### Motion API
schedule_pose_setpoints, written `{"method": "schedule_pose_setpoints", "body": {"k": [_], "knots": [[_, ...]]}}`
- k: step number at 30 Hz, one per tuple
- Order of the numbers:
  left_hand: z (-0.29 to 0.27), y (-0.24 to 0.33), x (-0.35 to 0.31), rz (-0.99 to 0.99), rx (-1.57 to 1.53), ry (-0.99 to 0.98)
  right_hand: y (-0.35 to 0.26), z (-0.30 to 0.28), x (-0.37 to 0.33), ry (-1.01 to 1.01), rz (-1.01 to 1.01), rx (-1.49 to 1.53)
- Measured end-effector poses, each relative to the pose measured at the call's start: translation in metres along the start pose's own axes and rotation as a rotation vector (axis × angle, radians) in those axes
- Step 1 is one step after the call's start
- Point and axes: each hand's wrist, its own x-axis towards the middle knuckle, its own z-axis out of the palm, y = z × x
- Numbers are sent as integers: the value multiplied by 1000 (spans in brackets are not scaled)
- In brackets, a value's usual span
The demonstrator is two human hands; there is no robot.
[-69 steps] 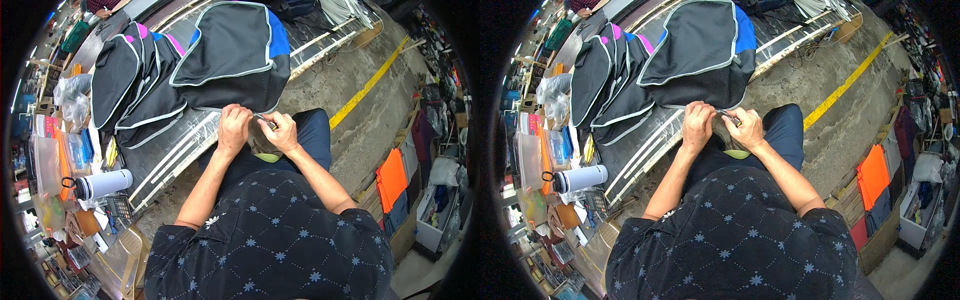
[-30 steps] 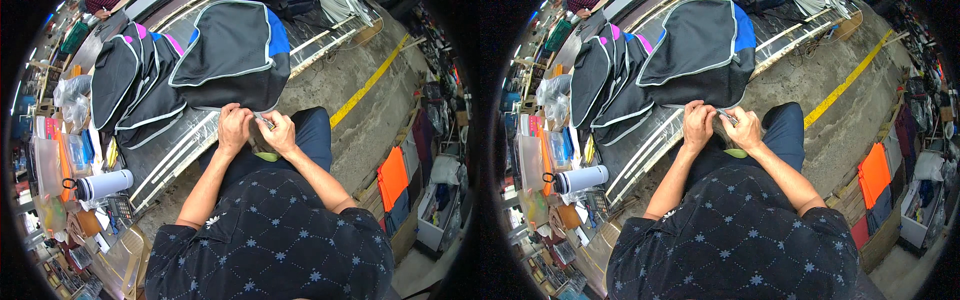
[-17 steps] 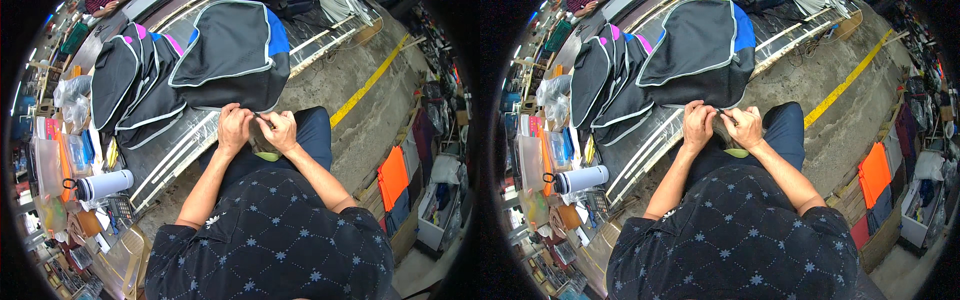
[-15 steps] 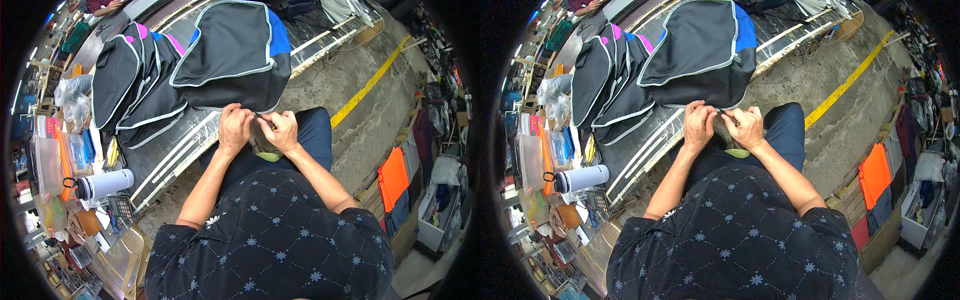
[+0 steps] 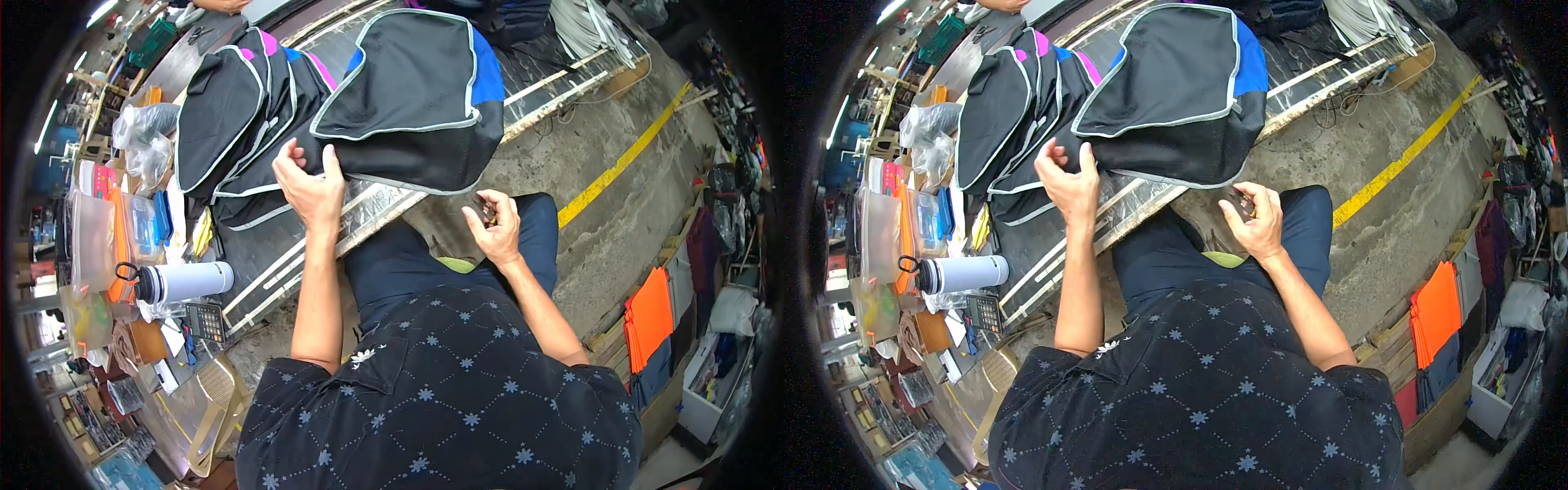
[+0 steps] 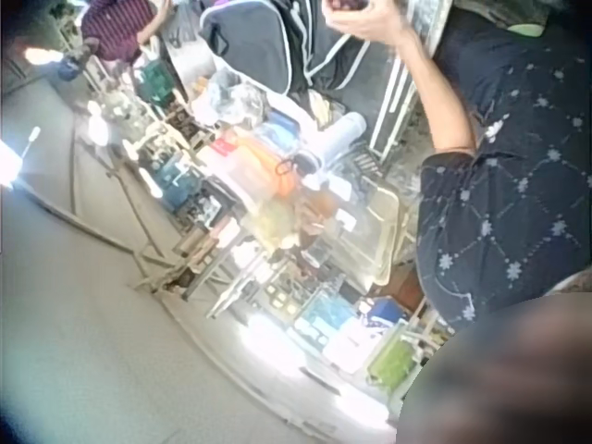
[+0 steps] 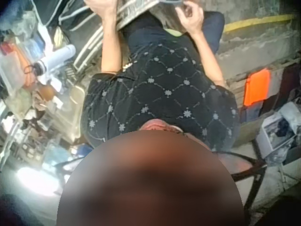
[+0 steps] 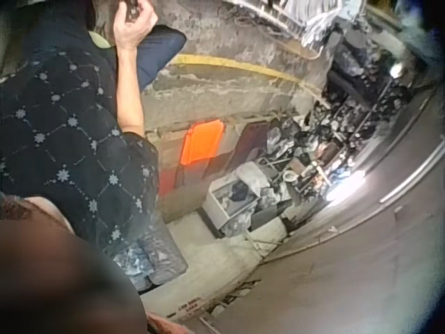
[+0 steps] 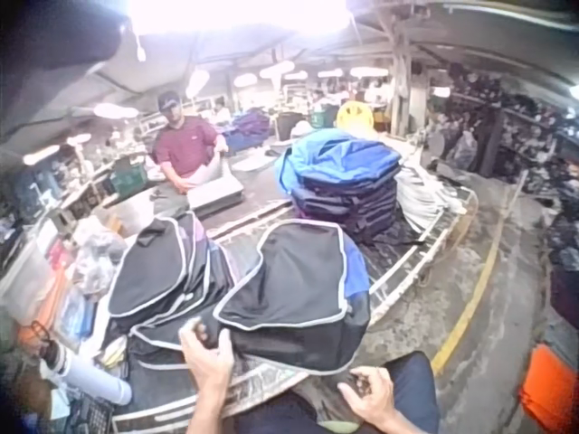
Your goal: Inspecting backpacks for quality control and trimming loose threads.
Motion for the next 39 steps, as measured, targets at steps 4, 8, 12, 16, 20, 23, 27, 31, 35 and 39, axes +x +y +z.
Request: {"method": "schedule_pose_setpoints", "body": {"k": [4,8,12,16,20,23,27,31,35,39], "knots": [[-2,-24,11,-238,-73,-283,-18,-1,22,5,-159,-26],[-2,-23,14,-207,-200,-247,-43,6,48,6,-254,21],[-22,-15,19,-34,-412,-83,-48,8,67,69,-258,6],[-74,-1,24,-127,-342,139,-57,5,82,15,-80,112],[-146,-87,43,-192,-3,229,-52,2,93,63,97,241],[-144,-45,46,69,403,261,-36,-2,96,168,74,415],[-120,-28,43,315,155,-162,-18,-15,78,102,191,353],[-63,9,45,538,170,-438,-13,-5,41,-11,286,292],[-11,44,65,687,291,-762,5,5,5,-143,351,276],[32,58,87,642,143,-897,-1,2,6,-215,378,276]]}}
